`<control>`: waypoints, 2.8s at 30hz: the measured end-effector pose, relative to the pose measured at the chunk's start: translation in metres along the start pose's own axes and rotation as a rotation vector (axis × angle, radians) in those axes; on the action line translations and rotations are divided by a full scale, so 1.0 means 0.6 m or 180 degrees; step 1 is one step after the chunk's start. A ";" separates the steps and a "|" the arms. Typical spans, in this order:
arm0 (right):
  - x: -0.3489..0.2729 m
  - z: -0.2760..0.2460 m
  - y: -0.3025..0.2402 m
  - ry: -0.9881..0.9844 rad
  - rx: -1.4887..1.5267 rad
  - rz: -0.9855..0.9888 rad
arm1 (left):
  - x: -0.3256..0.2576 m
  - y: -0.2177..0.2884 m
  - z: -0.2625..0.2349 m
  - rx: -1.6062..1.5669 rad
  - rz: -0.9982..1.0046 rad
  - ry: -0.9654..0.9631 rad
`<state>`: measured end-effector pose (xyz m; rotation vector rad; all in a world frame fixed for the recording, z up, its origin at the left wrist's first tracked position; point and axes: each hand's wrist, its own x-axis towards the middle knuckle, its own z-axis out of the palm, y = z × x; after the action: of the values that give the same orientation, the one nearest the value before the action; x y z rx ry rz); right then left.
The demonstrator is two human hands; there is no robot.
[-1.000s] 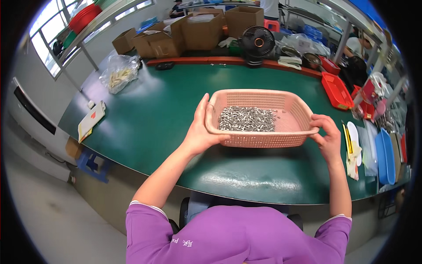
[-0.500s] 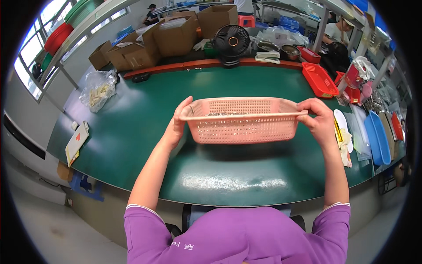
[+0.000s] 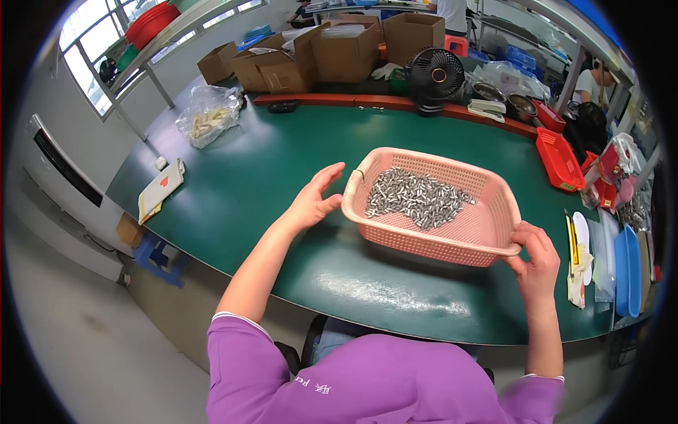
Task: Inspecting, sorting, and weighing small metal hardware parts at a factory workbench.
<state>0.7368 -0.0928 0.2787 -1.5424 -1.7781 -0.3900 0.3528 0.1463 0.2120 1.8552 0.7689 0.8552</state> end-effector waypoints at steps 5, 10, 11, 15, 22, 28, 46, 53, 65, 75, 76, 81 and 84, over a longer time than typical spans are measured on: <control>-0.013 0.036 -0.010 -0.0371 -0.0485 -0.0271 | -0.048 -0.023 -0.068 0.1711 0.0037 0.0610; 0.021 0.004 -0.067 -0.1344 -0.0703 0.0047 | -0.192 -0.078 -0.260 0.2914 -0.0906 0.1924; 0.040 -0.015 -0.082 -0.1544 -0.0472 0.0096 | -0.231 -0.091 -0.305 0.3116 -0.1193 0.2194; 0.144 -0.031 -0.170 -0.2194 -0.0886 -0.0180 | -0.354 -0.131 -0.449 0.3481 -0.1826 0.2523; 0.358 0.302 -0.420 -0.2284 0.0429 -0.2229 | -0.364 -0.171 -0.513 0.3809 -0.2050 0.2109; 0.506 0.762 -0.678 -0.1947 0.0197 -0.2148 | -0.368 -0.167 -0.501 0.3484 -0.1809 0.2591; 0.622 1.003 -0.791 -0.1110 0.0819 -0.1155 | -0.366 -0.162 -0.491 0.3264 -0.1633 0.2850; 0.631 1.114 -0.757 -0.2267 0.1223 -0.0033 | -0.368 -0.165 -0.498 0.3129 -0.1684 0.2931; 0.728 0.894 -0.723 -0.0805 0.3888 0.0807 | -0.365 -0.172 -0.498 0.3185 -0.1717 0.2938; 0.600 0.701 -0.582 -0.2017 0.2053 -0.0570 | -0.365 -0.171 -0.502 0.3393 -0.1829 0.2753; 0.587 0.705 -0.582 -0.1933 0.2315 0.0017 | -0.365 -0.171 -0.501 0.3421 -0.1935 0.2754; 0.653 0.676 -0.609 -0.0883 0.5357 0.0842 | -0.366 -0.169 -0.502 0.3518 -0.1907 0.2725; 0.718 0.608 -0.581 -0.1150 0.5849 0.0707 | -0.366 -0.172 -0.507 0.3476 -0.1867 0.2670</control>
<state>0.2852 0.3754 0.4100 -0.3520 -1.2221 1.3580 -0.0334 0.1570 0.1671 1.8519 2.5489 0.8650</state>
